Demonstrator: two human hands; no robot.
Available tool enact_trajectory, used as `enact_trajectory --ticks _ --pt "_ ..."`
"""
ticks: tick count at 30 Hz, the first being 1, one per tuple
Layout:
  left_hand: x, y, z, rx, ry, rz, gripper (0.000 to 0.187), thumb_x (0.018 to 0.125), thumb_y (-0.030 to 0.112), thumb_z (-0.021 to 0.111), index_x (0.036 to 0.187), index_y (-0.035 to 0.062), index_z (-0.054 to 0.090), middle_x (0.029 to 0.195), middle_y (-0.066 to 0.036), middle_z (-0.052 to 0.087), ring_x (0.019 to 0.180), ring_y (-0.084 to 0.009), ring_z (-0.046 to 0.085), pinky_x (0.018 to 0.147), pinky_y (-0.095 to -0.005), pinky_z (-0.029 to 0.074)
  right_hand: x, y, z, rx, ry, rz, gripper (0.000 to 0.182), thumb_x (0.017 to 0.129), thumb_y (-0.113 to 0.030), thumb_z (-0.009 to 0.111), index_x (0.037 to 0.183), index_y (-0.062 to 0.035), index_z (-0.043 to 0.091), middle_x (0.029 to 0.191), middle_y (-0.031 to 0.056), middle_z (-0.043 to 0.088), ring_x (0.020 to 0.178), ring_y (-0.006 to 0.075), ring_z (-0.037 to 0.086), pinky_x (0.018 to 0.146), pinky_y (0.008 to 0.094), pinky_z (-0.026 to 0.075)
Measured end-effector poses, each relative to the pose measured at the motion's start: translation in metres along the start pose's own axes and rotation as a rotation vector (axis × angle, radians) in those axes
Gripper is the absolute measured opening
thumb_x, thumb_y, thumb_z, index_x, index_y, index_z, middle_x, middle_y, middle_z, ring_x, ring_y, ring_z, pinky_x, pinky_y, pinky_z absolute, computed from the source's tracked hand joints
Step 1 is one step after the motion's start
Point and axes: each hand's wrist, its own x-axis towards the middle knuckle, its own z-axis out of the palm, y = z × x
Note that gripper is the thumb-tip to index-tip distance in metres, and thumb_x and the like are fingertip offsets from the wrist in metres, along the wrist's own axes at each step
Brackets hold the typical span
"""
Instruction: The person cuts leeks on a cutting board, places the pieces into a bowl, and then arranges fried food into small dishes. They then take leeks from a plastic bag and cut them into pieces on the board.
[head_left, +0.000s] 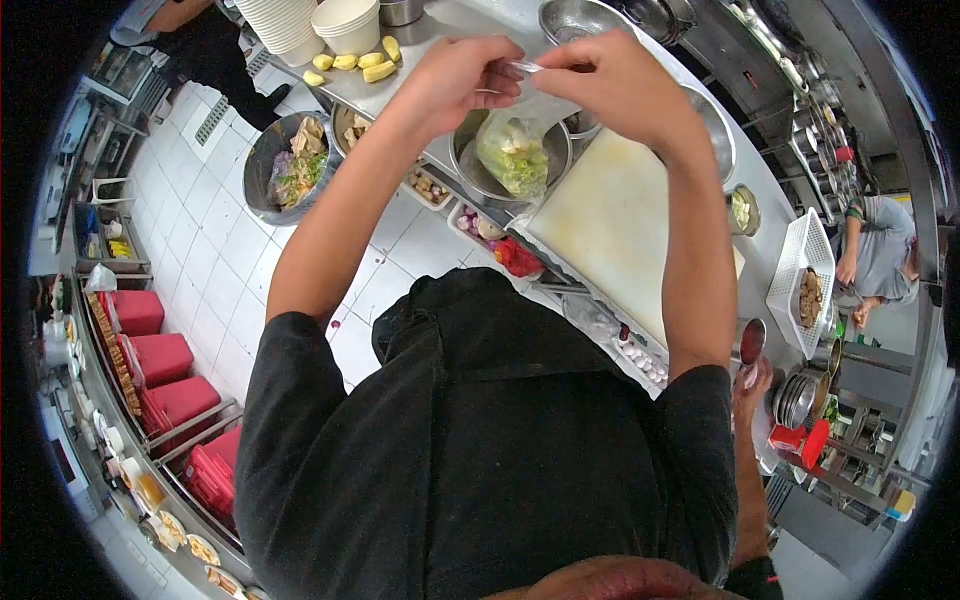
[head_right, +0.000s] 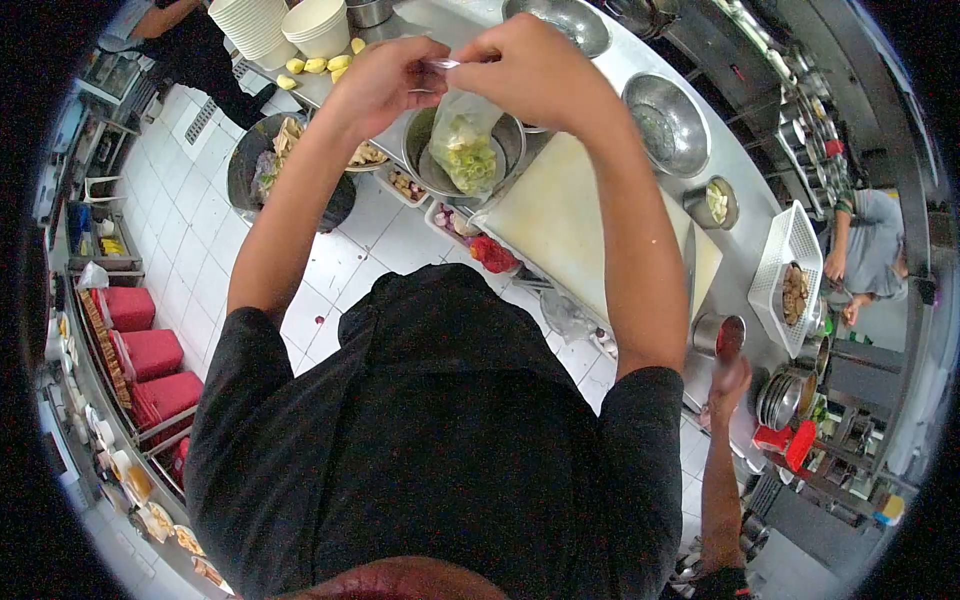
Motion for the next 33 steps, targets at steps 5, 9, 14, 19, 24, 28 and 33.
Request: enact_trajectory --ticks 5,9,14,19,24,28,33 --pt "-0.003 0.013 0.002 0.158 0.046 0.105 0.019 0.093 0.019 0.058 0.094 0.0018 0.066 0.082 -0.005 0.062 0.068 -0.0135 0.059 0.061 -0.0278 0.047 0.021 0.002 -0.021 0.133 -0.176 0.023 0.027 0.086 -0.021 0.064 0.097 0.0023 0.073 0.075 0.0085 0.068 0.066 0.013 0.06 0.062 0.0305 0.049" --pt "0.013 0.013 -0.008 0.127 0.067 0.222 0.018 0.09 0.018 0.06 0.09 0.0011 0.065 0.077 -0.005 0.06 0.062 -0.0131 0.055 0.056 -0.028 0.043 0.048 0.016 -0.008 0.341 -0.247 0.126 0.028 0.085 -0.021 0.061 0.095 0.0033 0.072 0.073 0.0104 0.067 0.063 0.0152 0.061 0.061 0.0331 0.05" --pt "0.007 0.023 0.0 0.206 0.107 0.307 0.016 0.087 0.014 0.061 0.077 0.0015 0.064 0.065 -0.003 0.056 0.055 -0.0117 0.051 0.049 -0.0281 0.038 0.059 0.02 0.008 -0.363 -0.429 -0.109 0.025 0.08 -0.017 0.057 0.081 0.0045 0.071 0.07 0.0181 0.067 0.059 0.0232 0.062 0.061 0.0421 0.052" --pt "0.005 0.017 0.005 0.209 0.154 0.272 0.014 0.09 0.016 0.06 0.08 0.006 0.062 0.064 0.001 0.051 0.055 -0.0076 0.045 0.05 -0.0235 0.035 0.064 0.014 0.028 -0.448 -0.14 -0.027 0.02 0.07 -0.017 0.066 0.079 -0.0005 0.074 0.081 0.023 0.07 0.075 0.0352 0.069 0.067 0.0473 0.054" --pt "0.008 0.02 0.012 0.272 0.115 0.328 0.018 0.091 0.016 0.062 0.076 0.0084 0.057 0.063 0.004 0.046 0.053 -0.0039 0.038 0.047 -0.02 0.027 0.107 0.086 0.084 0.51 -0.502 0.25 0.03 0.07 -0.015 0.063 0.092 0.0046 0.07 0.088 0.0224 0.069 0.077 0.0287 0.065 0.069 0.0449 0.052" --pt "0.007 0.016 0.023 0.255 0.025 0.346 0.018 0.091 0.015 0.062 0.076 0.0093 0.055 0.065 0.003 0.048 0.054 -0.0043 0.039 0.047 -0.0194 0.028 0.122 0.133 0.134 0.0 -0.588 0.135 0.031 0.071 -0.017 0.064 0.095 0.002 0.07 0.092 0.0211 0.069 0.08 0.0298 0.066 0.07 0.0459 0.052" --pt "0.009 0.016 0.015 0.247 -0.012 0.343 0.017 0.091 0.012 0.063 0.077 0.0087 0.056 0.068 0.002 0.051 0.057 -0.0049 0.044 0.049 -0.0196 0.032 0.106 0.152 0.144 -0.166 -0.565 0.171 0.031 0.073 -0.02 0.065 0.096 -0.0005 0.071 0.094 0.02 0.07 0.08 0.03 0.066 0.071 0.046 0.052"
